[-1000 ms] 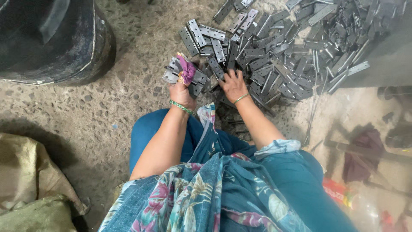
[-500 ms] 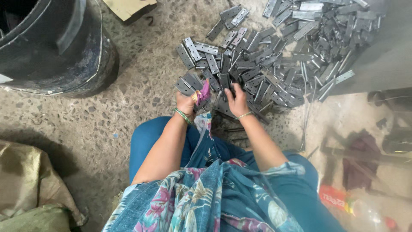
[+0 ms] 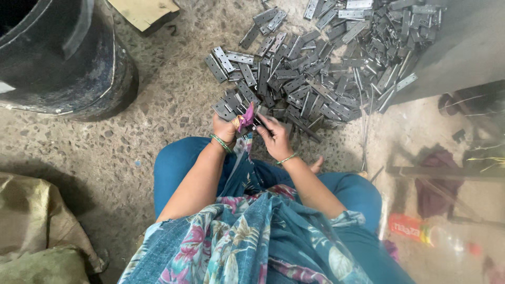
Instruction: The person sits on the floor and assembles small metal brackets by inserting metal rods into their holes. They use a purple cloth to hold the brackets and a metal rod to tap the pieces together, then place the assembled units into a black bucket.
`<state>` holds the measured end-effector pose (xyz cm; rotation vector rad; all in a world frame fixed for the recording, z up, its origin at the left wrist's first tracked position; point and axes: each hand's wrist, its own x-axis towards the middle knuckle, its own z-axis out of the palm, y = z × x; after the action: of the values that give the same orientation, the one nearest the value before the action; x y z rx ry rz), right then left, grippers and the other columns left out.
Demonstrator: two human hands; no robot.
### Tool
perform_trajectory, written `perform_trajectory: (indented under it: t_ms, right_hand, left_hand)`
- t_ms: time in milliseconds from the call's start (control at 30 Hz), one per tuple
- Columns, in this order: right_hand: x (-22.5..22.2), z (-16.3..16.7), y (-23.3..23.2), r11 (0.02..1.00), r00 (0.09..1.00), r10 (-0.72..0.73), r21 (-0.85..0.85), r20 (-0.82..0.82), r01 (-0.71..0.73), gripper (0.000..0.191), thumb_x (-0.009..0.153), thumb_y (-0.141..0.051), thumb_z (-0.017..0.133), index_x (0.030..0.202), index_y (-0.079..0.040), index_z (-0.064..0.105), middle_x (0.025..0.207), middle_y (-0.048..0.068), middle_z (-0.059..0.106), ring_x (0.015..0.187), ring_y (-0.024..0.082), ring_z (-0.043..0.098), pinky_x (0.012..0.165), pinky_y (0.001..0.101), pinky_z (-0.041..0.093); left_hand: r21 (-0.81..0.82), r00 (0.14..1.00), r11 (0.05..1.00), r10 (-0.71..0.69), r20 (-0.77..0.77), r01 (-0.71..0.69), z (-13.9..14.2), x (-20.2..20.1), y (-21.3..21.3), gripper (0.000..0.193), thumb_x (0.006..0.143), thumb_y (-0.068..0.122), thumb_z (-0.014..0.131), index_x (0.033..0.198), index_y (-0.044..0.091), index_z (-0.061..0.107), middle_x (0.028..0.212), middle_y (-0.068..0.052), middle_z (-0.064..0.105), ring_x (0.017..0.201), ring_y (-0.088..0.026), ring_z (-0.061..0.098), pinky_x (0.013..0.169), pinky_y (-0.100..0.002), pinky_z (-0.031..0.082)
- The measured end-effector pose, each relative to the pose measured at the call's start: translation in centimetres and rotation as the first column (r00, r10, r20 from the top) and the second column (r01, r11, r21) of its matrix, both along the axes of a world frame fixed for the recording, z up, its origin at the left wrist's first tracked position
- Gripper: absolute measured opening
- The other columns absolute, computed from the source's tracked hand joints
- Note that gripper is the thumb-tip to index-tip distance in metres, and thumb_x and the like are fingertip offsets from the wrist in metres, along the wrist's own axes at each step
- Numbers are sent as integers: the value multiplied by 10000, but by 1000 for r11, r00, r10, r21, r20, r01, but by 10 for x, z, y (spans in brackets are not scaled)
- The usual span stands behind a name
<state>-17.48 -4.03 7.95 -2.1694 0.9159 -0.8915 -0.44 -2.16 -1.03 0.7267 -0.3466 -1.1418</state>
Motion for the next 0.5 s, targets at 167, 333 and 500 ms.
perform_trajectory:
  t_ms: [167, 333, 500]
  right_hand:
    - [-4, -3, 13, 992, 994, -97, -86, -40, 93, 282, 1032, -117, 615, 1279, 15, 648, 1153, 224, 695, 1076, 388, 689, 916, 392, 542]
    - [-4, -18, 12, 944, 965, -264, -207, -5, 257, 195, 1049, -115, 596, 1173, 11, 677, 1071, 224, 721, 983, 391, 704, 846, 396, 553]
    - [-13, -45, -6, 909, 912, -409, 93, 27, 405, 181, 1010, -133, 656, 1047, 29, 729, 816, 132, 721, 747, 200, 659, 699, 328, 528]
  left_hand:
    - [17, 995, 1000, 7, 101, -9, -3, -8, 0, 510, 748, -52, 839, 1214, 9, 640, 1143, -59, 729, 999, -191, 715, 880, -352, 596]
    - [-19, 995, 1000, -21, 93, 22, 0, -14, 2, 502, 763, -91, 804, 1216, 3, 608, 1141, -73, 726, 1007, -199, 715, 881, -344, 596]
    - [-25, 991, 998, -49, 126, 52, 6, -13, 4, 480, 751, -111, 750, 1205, -13, 629, 1140, -78, 735, 1015, -196, 723, 879, -343, 602]
